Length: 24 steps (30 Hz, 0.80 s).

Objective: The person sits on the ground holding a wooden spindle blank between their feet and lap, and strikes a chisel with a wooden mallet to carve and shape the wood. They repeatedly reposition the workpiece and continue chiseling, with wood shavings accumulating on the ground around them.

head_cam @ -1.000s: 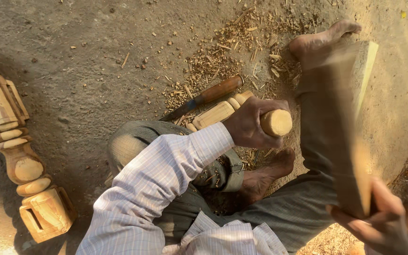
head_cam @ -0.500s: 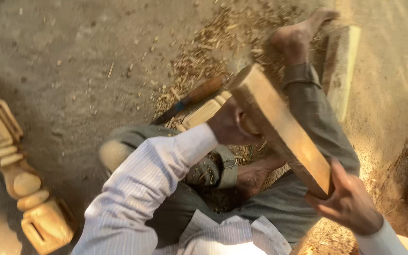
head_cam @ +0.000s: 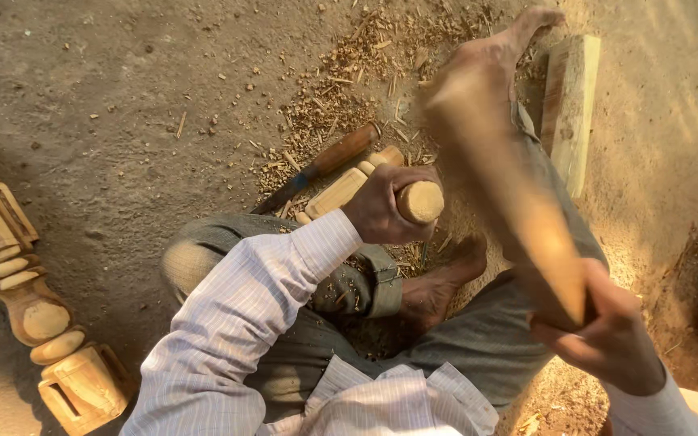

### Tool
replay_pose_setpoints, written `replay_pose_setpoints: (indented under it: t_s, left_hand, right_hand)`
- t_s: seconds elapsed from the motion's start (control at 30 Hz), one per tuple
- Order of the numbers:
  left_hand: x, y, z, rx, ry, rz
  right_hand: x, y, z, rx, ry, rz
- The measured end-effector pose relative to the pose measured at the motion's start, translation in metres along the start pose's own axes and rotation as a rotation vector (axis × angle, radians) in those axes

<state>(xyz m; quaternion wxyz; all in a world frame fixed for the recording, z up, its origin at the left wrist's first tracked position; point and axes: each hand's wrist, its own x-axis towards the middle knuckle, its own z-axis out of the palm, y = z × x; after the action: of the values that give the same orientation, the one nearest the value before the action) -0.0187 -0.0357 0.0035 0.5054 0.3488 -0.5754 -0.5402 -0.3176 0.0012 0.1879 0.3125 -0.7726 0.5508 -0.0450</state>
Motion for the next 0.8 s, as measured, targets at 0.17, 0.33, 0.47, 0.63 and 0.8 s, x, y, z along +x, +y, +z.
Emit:
replay_pose_setpoints:
  t_s: [0.17, 0.33, 0.47, 0.63, 0.8]
  left_hand:
    - [-0.003, -0.015, 0.005, -0.02, 0.089, 0.22]
    - [-0.004, -0.019, 0.004, -0.014, 0.049, 0.109]
    - [-0.006, -0.018, 0.004, -0.041, 0.006, 0.155]
    - [-0.007, -0.021, 0.008, 0.078, 0.2, 0.182]
    - [-0.005, -0.029, 0.004, -0.036, -0.018, 0.149]
  right_hand:
    - [0.003, 0.006, 0.008, -0.023, -0.145, 0.041]
    - [-0.004, 0.035, -0.002, -0.003, -0.047, -0.016]
    - [-0.003, 0.053, 0.017, 1.104, -0.114, -0.201]
    - [0.001, 0.056, 0.006, 0.182, -0.21, 0.006]
    - [-0.01, 0.054, 0.002, 0.346, 0.037, -0.092]
